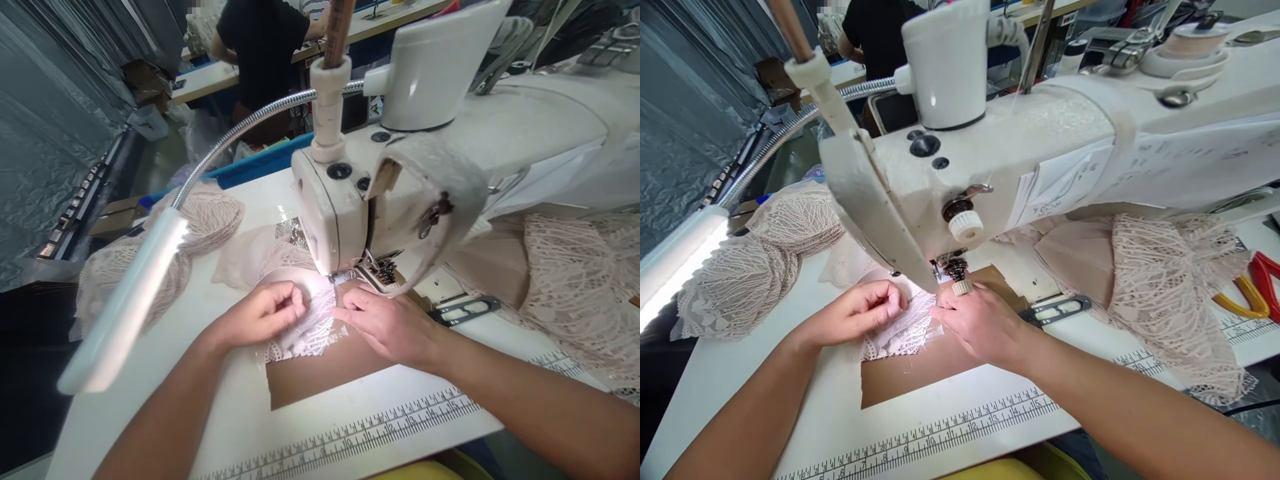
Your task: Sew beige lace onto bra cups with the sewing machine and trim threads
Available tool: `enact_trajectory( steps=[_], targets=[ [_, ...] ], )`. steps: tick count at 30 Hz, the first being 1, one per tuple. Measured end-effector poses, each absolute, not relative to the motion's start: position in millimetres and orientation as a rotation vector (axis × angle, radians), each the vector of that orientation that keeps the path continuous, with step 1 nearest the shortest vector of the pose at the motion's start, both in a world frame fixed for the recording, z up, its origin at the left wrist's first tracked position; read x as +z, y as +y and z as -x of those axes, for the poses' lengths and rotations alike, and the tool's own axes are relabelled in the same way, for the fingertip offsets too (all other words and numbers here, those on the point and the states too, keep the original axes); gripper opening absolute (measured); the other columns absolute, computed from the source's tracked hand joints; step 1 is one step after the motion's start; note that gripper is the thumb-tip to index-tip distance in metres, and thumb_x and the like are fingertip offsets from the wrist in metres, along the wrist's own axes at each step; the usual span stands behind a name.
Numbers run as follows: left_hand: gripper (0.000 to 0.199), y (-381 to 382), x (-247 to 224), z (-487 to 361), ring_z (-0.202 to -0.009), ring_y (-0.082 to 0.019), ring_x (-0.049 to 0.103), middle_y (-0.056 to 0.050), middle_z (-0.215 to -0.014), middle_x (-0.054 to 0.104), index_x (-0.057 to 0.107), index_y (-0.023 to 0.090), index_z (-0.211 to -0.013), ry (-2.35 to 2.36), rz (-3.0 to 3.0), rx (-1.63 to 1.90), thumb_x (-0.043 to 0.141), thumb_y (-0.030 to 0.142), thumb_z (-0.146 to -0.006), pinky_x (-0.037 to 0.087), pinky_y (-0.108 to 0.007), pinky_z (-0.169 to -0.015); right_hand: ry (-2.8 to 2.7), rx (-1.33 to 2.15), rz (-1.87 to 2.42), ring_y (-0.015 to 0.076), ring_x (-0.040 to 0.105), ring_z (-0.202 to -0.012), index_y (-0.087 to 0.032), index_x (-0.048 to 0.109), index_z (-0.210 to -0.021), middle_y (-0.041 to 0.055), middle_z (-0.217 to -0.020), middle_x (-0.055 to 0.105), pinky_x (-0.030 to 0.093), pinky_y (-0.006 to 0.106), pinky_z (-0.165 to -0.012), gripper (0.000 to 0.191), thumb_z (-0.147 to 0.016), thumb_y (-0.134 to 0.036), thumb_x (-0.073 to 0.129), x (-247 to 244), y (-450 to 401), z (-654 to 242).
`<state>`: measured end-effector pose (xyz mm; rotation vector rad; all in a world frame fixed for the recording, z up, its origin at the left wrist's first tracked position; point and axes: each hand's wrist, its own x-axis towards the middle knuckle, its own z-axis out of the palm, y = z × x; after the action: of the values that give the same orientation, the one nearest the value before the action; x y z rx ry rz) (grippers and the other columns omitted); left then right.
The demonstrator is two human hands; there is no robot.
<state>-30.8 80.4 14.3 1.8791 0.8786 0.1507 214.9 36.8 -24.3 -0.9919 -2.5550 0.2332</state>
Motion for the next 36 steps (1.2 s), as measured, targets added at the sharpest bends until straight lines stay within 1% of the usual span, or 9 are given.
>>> enact_trajectory(
  steps=[3,7,12,16,18,24,26,30,36],
  targets=[
    [0.021,72,15,23,-0.063,-0.011,0.045,0.001,-0.074,0.051,0.053,0.017,-0.082,0.951,-2.086,0.146,0.057,0.037,-0.085,0.037,-0.023,-0.056,-2.543,0.223,0.982,0.0125,0.043,-0.065,-0.017,0.065,-0.098,0.0022,-0.075,0.053,0.026,0.025,-0.052,0.031,-0.079,-0.005,0.043,-27,36,-215],
    [0.032,73,12,25,-0.057,-0.009,0.042,0.002,-0.066,0.046,0.046,0.017,-0.068,0.949,-2.023,0.14,0.04,0.034,-0.094,0.035,-0.023,-0.055,-2.535,0.21,0.977,0.0124,0.042,-0.065,-0.017,0.064,-0.104,0.0027,-0.077,0.054,0.027,0.026,-0.053,0.034,-0.082,-0.006,0.041,-29,36,-216],
    [0.031,87,6,39,-0.057,-0.009,0.046,0.002,-0.067,0.05,0.05,0.016,-0.077,0.889,-1.728,0.158,0.04,0.04,-0.094,0.037,-0.02,-0.052,-2.54,0.185,0.969,0.0139,0.043,-0.069,-0.018,0.064,-0.106,0.0034,-0.078,0.054,0.028,0.026,-0.055,0.035,-0.082,-0.006,0.042,-30,37,-217],
    [0.029,84,14,36,-0.069,-0.011,0.055,-0.004,-0.087,0.062,0.058,0.016,-0.099,0.802,-1.809,0.047,0.038,0.037,-0.095,0.046,-0.023,-0.064,-2.551,0.183,0.984,0.014,0.043,-0.069,-0.019,0.064,-0.105,0.0028,-0.077,0.054,0.027,0.026,-0.056,0.033,-0.083,-0.007,0.043,-31,37,-217],
    [0.029,79,20,33,-0.073,-0.013,0.056,-0.004,-0.089,0.064,0.058,0.017,-0.107,0.758,-1.858,-0.026,0.041,0.035,-0.094,0.047,-0.024,-0.068,-2.558,0.179,0.992,0.0138,0.043,-0.07,-0.02,0.063,-0.107,0.0029,-0.08,0.055,0.027,0.026,-0.057,0.034,-0.083,-0.007,0.043,-31,36,-217],
    [0.025,67,34,26,-0.066,-0.012,0.055,-0.004,-0.082,0.064,0.06,0.015,-0.102,0.762,-1.883,0.05,0.044,0.031,-0.092,0.046,-0.022,-0.06,-2.571,0.211,1.072,0.0128,0.043,-0.066,-0.017,0.062,-0.104,0.0031,-0.082,0.056,0.025,0.027,-0.056,0.031,-0.079,-0.008,0.045,-25,37,-215],
    [0.023,67,32,21,-0.074,-0.015,0.058,-0.005,-0.086,0.065,0.061,0.016,-0.101,0.81,-2.078,0.208,0.043,0.028,-0.092,0.048,-0.025,-0.067,-2.557,0.197,1.08,0.0119,0.04,-0.062,-0.017,0.063,-0.099,0.0025,-0.08,0.056,0.025,0.027,-0.055,0.028,-0.08,-0.009,0.045,-24,37,-214],
    [0.031,69,14,11,-0.104,-0.023,0.055,-0.012,-0.115,0.062,0.059,0.019,-0.117,0.82,-2.557,0.372,0.045,0.025,-0.091,0.046,-0.039,-0.09,-2.537,0.14,1.104,0.0118,0.038,-0.059,-0.018,0.064,-0.101,0.0017,-0.077,0.056,0.025,0.027,-0.057,0.03,-0.08,-0.008,0.045,-27,35,-214],
    [0.038,64,-5,4,-0.107,-0.027,0.053,-0.013,-0.126,0.059,0.056,0.015,-0.124,0.778,-2.837,0.263,0.045,0.028,-0.091,0.045,-0.044,-0.089,-2.576,0.055,1.139,0.013,0.039,-0.06,-0.018,0.065,-0.102,0.0025,-0.076,0.057,0.026,0.028,-0.058,0.032,-0.079,-0.006,0.046,-26,30,-215]
  ],
)
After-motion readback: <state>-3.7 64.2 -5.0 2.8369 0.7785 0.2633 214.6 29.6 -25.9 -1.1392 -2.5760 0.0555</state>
